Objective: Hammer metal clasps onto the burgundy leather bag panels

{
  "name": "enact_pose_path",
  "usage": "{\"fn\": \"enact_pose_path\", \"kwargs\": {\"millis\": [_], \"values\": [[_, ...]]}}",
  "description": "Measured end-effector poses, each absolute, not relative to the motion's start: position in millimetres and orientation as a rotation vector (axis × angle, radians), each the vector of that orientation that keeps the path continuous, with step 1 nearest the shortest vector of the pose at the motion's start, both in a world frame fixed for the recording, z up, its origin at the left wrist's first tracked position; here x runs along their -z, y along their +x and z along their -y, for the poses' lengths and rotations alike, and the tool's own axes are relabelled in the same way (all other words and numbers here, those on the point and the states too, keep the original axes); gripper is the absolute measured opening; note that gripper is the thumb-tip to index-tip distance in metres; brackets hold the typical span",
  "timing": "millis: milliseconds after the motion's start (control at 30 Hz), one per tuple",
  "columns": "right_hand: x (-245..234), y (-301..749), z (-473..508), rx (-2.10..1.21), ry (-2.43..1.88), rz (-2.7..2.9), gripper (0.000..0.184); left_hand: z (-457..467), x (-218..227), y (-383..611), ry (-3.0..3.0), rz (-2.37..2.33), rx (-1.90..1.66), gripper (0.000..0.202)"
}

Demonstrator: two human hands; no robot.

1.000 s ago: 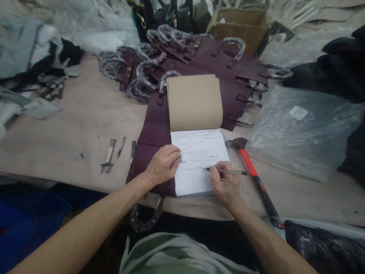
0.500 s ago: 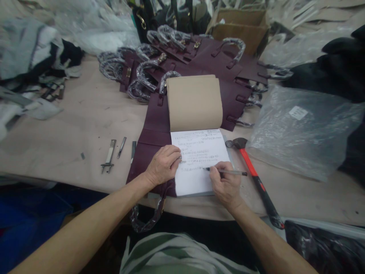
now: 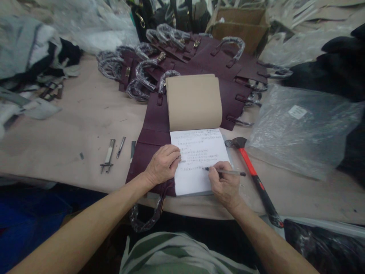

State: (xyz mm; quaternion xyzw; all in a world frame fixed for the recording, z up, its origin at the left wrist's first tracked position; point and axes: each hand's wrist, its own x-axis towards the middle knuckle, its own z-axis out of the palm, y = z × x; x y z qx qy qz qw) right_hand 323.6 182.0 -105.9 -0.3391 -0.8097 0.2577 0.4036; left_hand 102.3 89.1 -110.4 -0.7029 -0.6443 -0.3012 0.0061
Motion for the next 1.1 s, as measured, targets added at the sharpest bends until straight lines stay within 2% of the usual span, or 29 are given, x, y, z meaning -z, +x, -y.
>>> {"fn": "enact_pose_path", "kwargs": {"millis": [1100], "values": [[107.1,323.7,-181.3,-0.674,-0.903,2.023,0.015,-89.7,109.0,102.8,-2.19,1.989,0.961,0.009]]}}
